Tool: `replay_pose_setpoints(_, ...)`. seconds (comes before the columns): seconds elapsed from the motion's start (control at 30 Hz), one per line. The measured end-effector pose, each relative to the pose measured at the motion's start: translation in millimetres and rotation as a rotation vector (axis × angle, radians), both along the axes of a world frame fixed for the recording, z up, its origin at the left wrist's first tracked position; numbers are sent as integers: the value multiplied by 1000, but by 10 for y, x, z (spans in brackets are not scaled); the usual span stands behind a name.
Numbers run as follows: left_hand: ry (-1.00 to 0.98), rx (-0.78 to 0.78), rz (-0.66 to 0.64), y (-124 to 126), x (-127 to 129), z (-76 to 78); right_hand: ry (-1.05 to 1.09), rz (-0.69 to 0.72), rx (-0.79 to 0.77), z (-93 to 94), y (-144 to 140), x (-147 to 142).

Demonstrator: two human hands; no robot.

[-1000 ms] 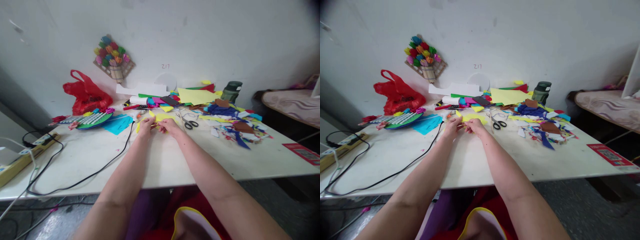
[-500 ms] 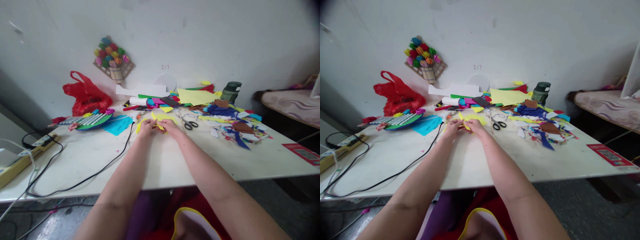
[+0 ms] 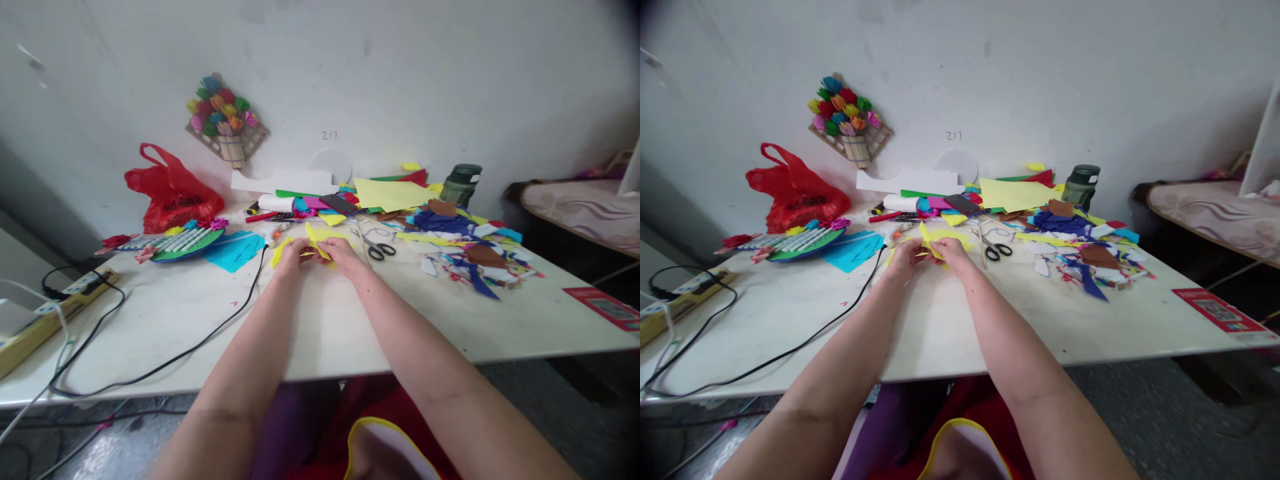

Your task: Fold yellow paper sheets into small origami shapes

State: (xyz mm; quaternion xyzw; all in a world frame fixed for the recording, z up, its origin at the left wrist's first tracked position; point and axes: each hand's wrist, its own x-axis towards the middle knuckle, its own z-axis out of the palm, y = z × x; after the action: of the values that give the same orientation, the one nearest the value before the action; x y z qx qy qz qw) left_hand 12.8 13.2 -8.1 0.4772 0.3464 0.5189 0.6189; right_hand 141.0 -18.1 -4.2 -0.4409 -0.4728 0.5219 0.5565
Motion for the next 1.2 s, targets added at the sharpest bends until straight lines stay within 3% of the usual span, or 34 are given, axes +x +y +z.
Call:
replay_pose_setpoints(0.67, 93, 63, -28, 5, -38, -22, -10, 58, 18, -48, 30, 24)
replay_pose_setpoints(1.03, 115, 60, 49, 5, -29, -30, -162, -67, 21, -26, 35, -12)
replay_pose_setpoints(1.2, 117, 50, 88, 24, -28, -40, -299, -212, 58, -7, 37, -15)
